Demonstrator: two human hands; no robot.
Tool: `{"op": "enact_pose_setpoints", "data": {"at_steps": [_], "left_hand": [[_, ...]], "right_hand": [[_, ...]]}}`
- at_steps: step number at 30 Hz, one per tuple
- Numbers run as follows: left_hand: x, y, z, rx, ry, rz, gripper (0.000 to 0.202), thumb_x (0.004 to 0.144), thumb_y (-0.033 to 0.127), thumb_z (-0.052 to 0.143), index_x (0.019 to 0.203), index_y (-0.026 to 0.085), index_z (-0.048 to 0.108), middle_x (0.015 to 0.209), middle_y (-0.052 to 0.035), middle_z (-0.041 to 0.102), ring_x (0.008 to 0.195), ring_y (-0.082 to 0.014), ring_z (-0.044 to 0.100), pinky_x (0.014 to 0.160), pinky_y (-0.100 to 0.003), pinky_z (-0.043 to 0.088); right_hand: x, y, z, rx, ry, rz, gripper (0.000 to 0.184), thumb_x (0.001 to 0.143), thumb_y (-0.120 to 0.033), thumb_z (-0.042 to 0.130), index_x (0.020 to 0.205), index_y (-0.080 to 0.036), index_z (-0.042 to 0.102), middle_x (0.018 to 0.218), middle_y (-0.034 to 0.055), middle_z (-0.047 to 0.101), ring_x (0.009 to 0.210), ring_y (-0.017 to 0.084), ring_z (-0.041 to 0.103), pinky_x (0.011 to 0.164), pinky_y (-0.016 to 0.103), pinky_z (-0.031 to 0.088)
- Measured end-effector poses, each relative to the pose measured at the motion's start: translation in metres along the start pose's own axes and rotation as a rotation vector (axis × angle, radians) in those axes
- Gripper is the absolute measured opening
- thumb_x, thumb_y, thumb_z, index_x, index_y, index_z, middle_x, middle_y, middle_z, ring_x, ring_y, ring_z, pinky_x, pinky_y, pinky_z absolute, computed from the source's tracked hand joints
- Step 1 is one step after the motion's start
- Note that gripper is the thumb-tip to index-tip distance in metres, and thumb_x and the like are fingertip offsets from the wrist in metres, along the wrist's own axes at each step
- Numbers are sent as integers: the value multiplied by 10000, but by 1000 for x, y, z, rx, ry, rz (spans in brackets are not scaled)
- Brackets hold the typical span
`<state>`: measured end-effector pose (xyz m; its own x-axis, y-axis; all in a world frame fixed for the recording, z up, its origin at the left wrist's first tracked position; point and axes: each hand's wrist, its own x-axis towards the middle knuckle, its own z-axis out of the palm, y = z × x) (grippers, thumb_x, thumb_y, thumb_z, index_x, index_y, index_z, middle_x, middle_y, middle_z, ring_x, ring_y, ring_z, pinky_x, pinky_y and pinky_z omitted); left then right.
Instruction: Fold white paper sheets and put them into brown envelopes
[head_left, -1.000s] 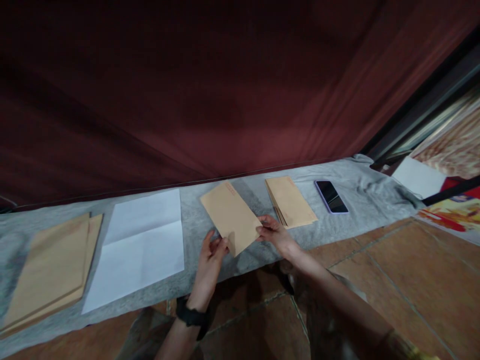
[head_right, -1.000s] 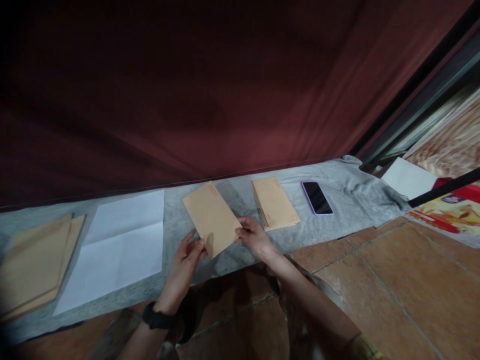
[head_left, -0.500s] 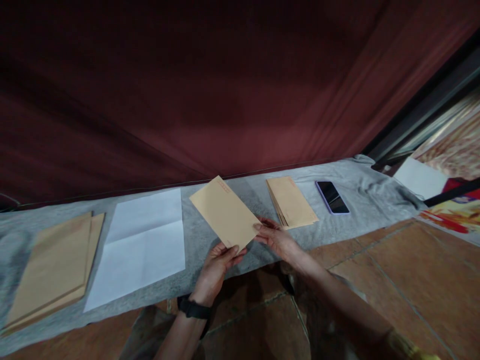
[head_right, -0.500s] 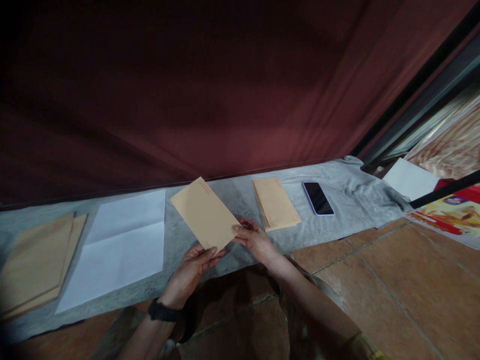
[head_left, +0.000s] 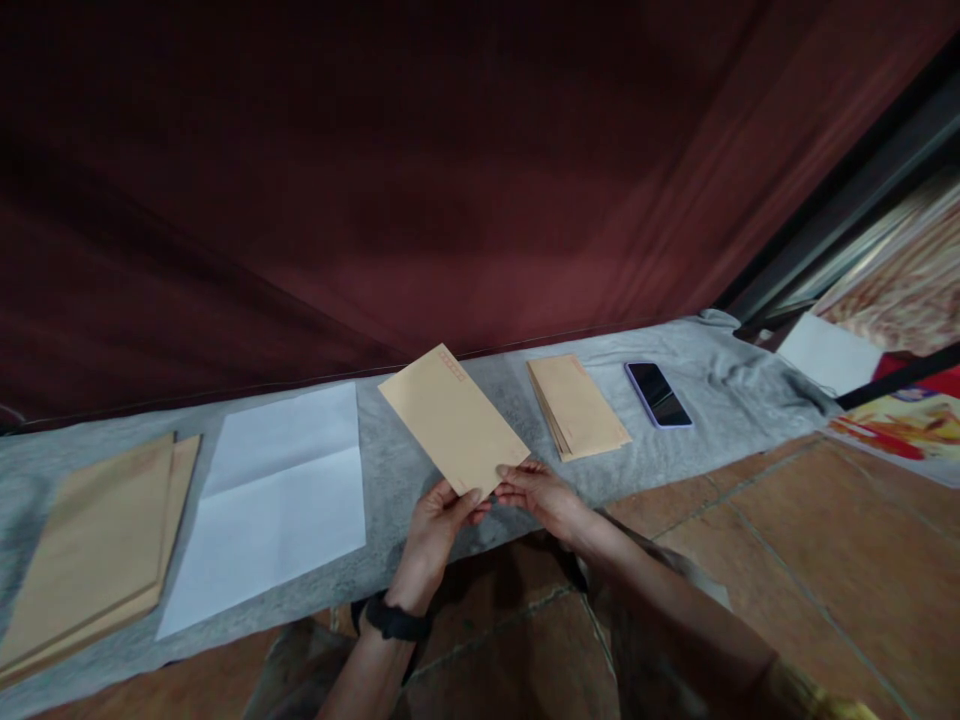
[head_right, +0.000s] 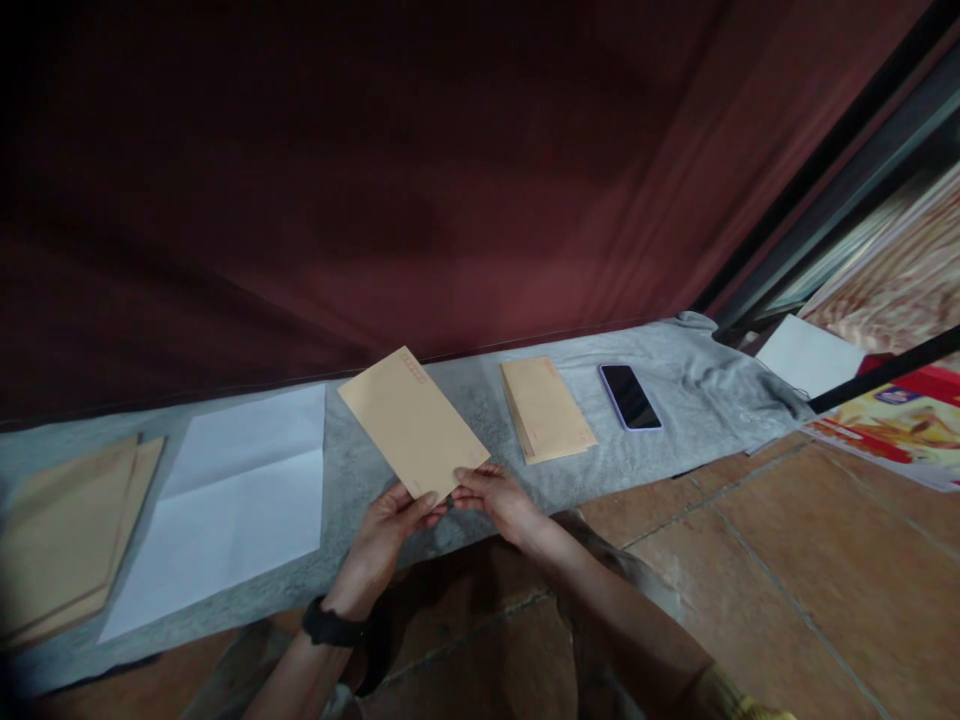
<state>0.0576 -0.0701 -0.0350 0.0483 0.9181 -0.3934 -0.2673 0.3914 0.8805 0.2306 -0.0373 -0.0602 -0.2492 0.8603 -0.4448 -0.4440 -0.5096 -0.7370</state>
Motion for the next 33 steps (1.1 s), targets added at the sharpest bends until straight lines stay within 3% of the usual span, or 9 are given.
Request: {"op": "enact_pose_setpoints", "data": {"at_steps": [6, 13, 24, 28, 33], "left_hand": [[3, -1, 1, 40, -10, 25, 449, 645, 409, 873, 995, 150, 761, 936, -85, 782, 692, -154, 654, 652, -274, 502], [5, 0, 4, 47, -35, 35, 441, 664, 449, 856, 980, 169, 728, 873, -56, 761, 757, -170, 678, 706, -281, 510], [1, 1, 0, 126, 7, 24, 432, 669, 466, 833, 979, 188, 716, 866, -51, 753, 825, -195, 699, 795, -312, 518], [0, 2, 1, 151, 12, 26, 423, 667, 467, 826, 971, 192, 721, 875, -52, 755, 840, -204, 702, 801, -321, 527], [4, -1, 0, 161, 11, 27, 409, 649, 464, 827, 937, 190, 727, 826, -45, 749, 808, -199, 692, 782, -320, 535]], "right_hand": [[-1, 3, 3, -16, -29, -2, 423, 584, -415, 941, 828, -134, 739, 711, 28, 734, 607, 135, 680, 634, 264, 576], [-5, -9, -4, -37, 45, -66, 450, 541, -456, 950, 765, -137, 725, 684, 20, 708, 610, 135, 669, 652, 278, 586], [-19, -76, -72, -13, 371, -327, 376, 549, -330, 963, 725, -186, 664, 674, 27, 707, 600, 159, 687, 636, 277, 628], [-18, -83, -95, -24, 422, -415, 379, 542, -320, 963, 673, -203, 627, 646, 11, 684, 608, 174, 692, 649, 307, 640], [-19, -80, -108, -4, 450, -414, 369, 558, -337, 959, 664, -202, 632, 672, 25, 706, 663, 186, 722, 723, 307, 647]]}}
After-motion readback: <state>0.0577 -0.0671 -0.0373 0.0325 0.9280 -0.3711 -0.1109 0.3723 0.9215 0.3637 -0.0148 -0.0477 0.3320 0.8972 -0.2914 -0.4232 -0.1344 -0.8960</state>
